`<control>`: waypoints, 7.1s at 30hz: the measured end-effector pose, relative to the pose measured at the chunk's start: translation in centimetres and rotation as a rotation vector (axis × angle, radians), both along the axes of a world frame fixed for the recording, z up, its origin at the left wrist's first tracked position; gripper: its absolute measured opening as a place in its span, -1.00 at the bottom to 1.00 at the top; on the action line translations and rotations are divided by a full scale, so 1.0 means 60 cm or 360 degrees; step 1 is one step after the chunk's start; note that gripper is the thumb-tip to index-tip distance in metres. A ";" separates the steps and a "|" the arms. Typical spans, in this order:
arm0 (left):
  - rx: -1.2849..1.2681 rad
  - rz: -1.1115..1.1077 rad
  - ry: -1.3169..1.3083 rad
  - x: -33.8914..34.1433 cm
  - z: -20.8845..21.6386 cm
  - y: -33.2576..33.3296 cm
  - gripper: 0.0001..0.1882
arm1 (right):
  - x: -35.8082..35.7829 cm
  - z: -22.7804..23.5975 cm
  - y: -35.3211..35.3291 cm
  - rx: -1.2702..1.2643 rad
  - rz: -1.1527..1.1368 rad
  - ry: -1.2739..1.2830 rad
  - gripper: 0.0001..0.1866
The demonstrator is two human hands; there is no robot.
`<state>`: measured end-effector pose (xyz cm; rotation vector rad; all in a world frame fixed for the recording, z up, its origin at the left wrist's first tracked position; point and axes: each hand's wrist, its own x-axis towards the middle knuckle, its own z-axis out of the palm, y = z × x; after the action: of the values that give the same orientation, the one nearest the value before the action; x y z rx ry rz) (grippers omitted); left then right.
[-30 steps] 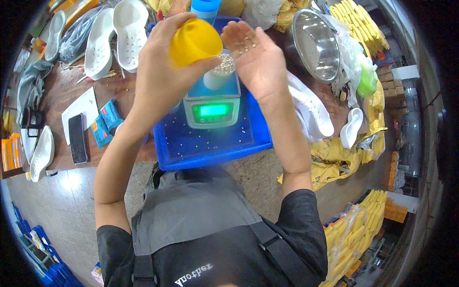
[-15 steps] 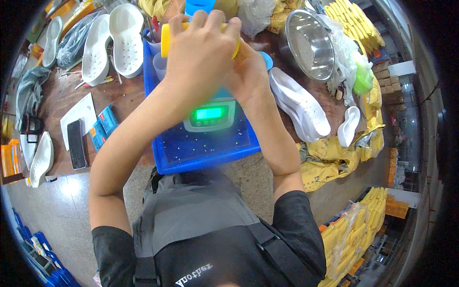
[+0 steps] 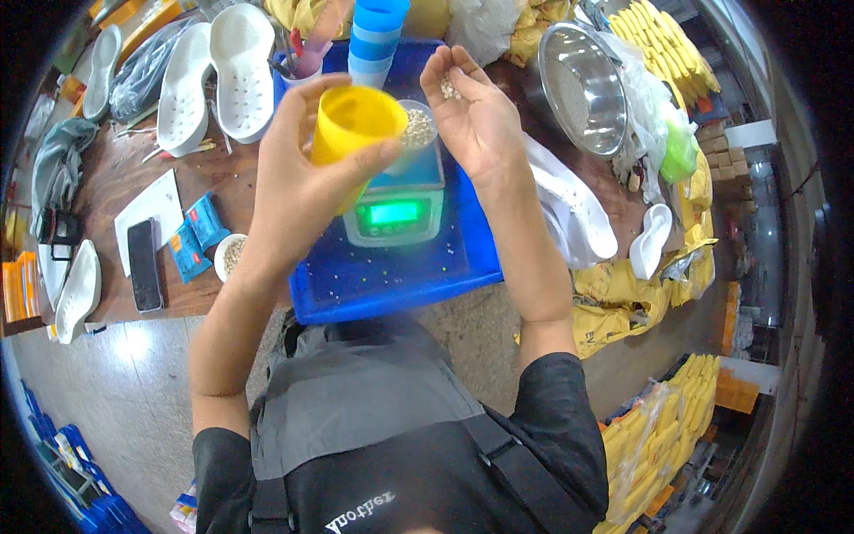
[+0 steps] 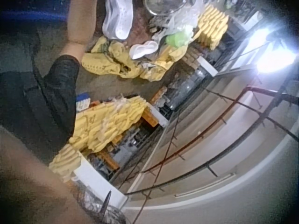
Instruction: The person repeatedly weighs small white granules in plastic cups using a digital scale, then places the filled cups into blue trays. They walk between the weighing station and storage trays, organizing the filled cups in rows.
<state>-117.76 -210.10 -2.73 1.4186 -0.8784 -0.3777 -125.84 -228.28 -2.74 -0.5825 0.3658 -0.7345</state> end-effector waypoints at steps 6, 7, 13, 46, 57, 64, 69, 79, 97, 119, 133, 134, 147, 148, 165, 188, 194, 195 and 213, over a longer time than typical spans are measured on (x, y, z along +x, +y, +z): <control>0.0122 -0.0106 0.0264 -0.026 -0.016 0.033 -0.26 | 0.000 -0.020 -0.011 -0.0412 0.0101 0.0211 -0.84; 0.0134 -0.0095 0.0270 -0.028 -0.018 0.038 -0.27 | 0.002 -0.023 -0.014 -0.0493 0.0097 0.0234 -0.85; 0.0155 -0.0042 0.0233 -0.026 -0.029 0.047 -0.29 | 0.011 -0.037 -0.024 -0.0581 0.0074 0.0321 -0.86; 0.0598 -0.0645 -0.0220 -0.044 -0.087 0.113 -0.17 | -0.075 0.041 0.011 -0.3077 -0.0111 0.1077 -0.86; 0.0745 -0.0739 -0.0383 -0.044 -0.117 0.128 -0.17 | -0.077 0.024 0.019 -0.3357 -0.0224 0.1129 -0.87; 0.0686 -0.0617 -0.0394 -0.044 -0.097 0.138 -0.23 | -0.050 0.009 0.002 -0.3696 -0.0114 0.1410 -0.83; 0.0492 -0.0227 -0.0221 -0.026 -0.083 0.182 -0.43 | -0.037 0.000 -0.012 -0.3773 0.0031 0.1478 -0.87; 0.0272 0.0905 0.0340 0.028 -0.147 0.331 -0.65 | -0.050 0.026 0.015 -0.3610 -0.0349 0.1314 -0.89; 0.0517 0.0452 -0.0841 0.059 -0.108 0.215 -0.40 | -0.111 0.029 0.077 -0.2762 -0.0009 0.1219 -0.83; 0.0219 -0.0211 0.0010 0.077 -0.075 0.064 -0.29 | -0.038 -0.091 -0.003 -0.2149 0.0373 0.1205 -0.17; -0.0114 0.0167 0.0166 0.106 -0.068 0.129 -0.24 | -0.007 -0.025 0.032 -0.1855 0.0487 0.0974 -0.24; -0.0058 0.0253 0.0231 0.118 -0.070 0.148 -0.25 | -0.008 -0.022 0.033 -0.1793 0.0563 0.0917 -0.24; 0.0190 0.0841 0.0064 0.177 -0.171 0.271 -0.28 | 0.122 -0.004 0.134 -0.2023 0.0850 0.0567 -0.24; 0.0329 0.0806 0.0008 0.183 -0.184 0.262 -0.26 | 0.128 -0.005 0.139 -0.2060 0.0846 0.0520 -0.23; 0.0197 0.0129 0.0095 0.058 -0.199 0.309 -0.03 | 0.110 -0.013 0.164 -0.2077 0.0870 0.0602 -0.21; 0.0301 0.0543 0.0173 -0.027 -0.177 0.358 -0.16 | 0.030 -0.027 0.159 -0.2862 0.0977 0.0726 -0.29; 0.0084 0.0296 0.0572 -0.013 -0.152 0.331 -0.11 | -0.099 -0.046 0.105 -0.2825 0.1588 0.1082 -0.33; 0.0070 0.0252 0.0551 -0.010 -0.145 0.324 -0.10 | -0.104 -0.069 0.117 -0.2738 0.1609 0.1012 -0.32; 0.0118 -0.0485 0.0153 0.011 -0.044 0.127 -0.15 | -0.087 0.074 0.106 -0.3632 -0.0342 0.0815 -0.39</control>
<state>-117.10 -202.50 -5.37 1.3232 -1.0124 -0.7094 -131.07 -221.90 1.71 -2.9381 -0.1490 -0.9626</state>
